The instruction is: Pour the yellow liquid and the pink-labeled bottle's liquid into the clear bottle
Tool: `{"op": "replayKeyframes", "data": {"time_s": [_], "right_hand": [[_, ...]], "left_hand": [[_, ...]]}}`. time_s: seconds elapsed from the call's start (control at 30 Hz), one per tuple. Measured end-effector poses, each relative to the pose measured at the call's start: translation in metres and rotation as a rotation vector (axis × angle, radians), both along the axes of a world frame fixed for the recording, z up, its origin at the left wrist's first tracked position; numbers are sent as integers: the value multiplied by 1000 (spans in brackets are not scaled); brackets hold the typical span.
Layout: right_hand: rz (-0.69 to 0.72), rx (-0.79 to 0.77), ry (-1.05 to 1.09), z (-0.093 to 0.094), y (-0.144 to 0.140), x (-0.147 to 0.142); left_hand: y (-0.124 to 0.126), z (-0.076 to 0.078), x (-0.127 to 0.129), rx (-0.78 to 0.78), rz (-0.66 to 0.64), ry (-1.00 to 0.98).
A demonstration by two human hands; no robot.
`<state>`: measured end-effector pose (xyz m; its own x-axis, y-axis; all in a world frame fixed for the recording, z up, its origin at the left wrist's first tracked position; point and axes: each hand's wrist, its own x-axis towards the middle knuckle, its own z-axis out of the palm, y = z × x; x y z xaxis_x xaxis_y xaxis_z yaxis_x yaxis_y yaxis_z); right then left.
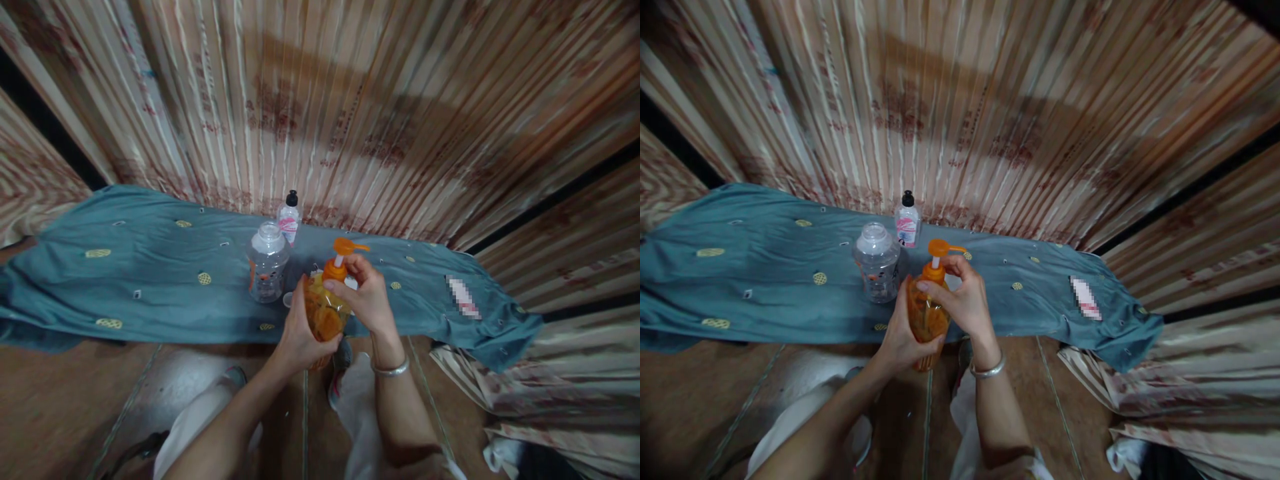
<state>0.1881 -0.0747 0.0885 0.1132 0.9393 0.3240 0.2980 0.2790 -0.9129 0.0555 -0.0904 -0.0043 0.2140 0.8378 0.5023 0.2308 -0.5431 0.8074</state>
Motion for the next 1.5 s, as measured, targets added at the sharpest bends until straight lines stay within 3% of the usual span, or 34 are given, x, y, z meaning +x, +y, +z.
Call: {"op": "replayKeyframes", "data": {"time_s": [0.1,0.3,0.53,0.77,0.97,1.23,1.43,1.5], "right_hand": [[-29,22,6,-1,2,1],[125,-22,7,-4,-4,6],[-170,17,-63,-9,-8,-3],[26,-10,15,-8,-11,4],[-163,19,-11,-12,-9,3],[-3,2,0,-10,-12,5],[-180,12,-59,-10,-11,-1],[-167,8,-40,-10,-11,-1]], "left_hand": [[1,0,0,-17,15,14],[0,1,0,-31,3,21],[-1,-2,4,5,0,22],[0,-2,6,26,1,31],[0,-1,7,5,-6,28],[2,-4,8,14,-6,22],[1,-5,8,5,2,30],[1,-4,8,5,-2,29]]}}
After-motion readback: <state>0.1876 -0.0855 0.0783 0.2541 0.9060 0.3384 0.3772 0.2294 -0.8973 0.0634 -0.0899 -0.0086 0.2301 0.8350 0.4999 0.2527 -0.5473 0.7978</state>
